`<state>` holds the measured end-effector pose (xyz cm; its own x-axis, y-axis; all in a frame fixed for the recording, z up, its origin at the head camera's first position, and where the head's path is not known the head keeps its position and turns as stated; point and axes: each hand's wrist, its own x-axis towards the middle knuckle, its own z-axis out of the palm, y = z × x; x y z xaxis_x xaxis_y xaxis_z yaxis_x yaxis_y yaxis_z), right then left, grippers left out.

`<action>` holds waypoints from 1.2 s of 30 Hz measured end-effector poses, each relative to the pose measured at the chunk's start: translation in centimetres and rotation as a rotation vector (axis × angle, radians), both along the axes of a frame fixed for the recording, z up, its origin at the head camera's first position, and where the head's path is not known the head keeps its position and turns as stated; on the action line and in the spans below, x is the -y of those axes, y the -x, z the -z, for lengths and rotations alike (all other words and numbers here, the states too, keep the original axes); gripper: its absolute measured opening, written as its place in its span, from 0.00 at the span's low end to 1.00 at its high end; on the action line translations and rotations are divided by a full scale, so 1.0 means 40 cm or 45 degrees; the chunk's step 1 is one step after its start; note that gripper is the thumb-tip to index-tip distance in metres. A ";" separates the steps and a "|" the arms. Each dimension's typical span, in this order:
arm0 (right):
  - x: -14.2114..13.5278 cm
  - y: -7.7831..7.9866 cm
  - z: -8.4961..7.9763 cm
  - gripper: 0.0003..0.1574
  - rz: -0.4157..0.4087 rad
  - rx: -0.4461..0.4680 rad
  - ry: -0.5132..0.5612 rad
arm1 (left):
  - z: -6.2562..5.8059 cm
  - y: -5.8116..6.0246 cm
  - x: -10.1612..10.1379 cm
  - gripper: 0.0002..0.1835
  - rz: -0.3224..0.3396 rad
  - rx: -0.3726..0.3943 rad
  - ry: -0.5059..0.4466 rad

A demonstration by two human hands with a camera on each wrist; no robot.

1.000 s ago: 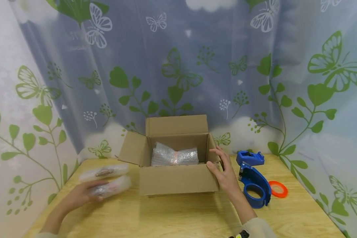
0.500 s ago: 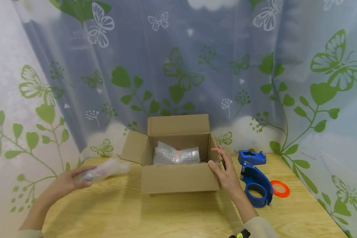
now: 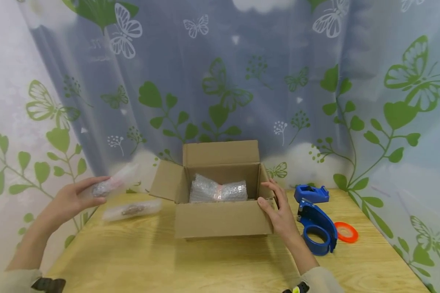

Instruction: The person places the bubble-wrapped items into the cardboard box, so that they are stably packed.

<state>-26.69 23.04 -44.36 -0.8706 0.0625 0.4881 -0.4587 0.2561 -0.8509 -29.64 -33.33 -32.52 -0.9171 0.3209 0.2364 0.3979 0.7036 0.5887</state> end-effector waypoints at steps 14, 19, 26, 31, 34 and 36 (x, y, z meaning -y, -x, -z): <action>0.002 0.003 0.002 0.28 -0.009 -0.007 0.001 | -0.124 0.019 -0.144 0.35 0.023 -0.068 0.088; 0.000 0.002 0.003 0.28 0.000 0.002 0.000 | -0.163 0.027 -0.218 0.33 0.071 -0.089 0.071; 0.002 -0.007 -0.001 0.28 -0.005 -0.002 0.008 | -0.170 0.042 -0.335 0.30 0.164 -0.087 -0.047; 0.001 -0.006 -0.002 0.29 -0.008 -0.013 0.016 | -0.148 0.061 -0.419 0.29 0.281 -0.092 -0.048; 0.001 -0.003 0.000 0.29 -0.006 -0.020 0.011 | -0.133 0.069 -0.461 0.29 0.292 -0.068 -0.046; 0.003 -0.004 0.000 0.29 -0.008 -0.020 0.013 | -0.124 0.071 -0.483 0.30 0.293 -0.066 -0.039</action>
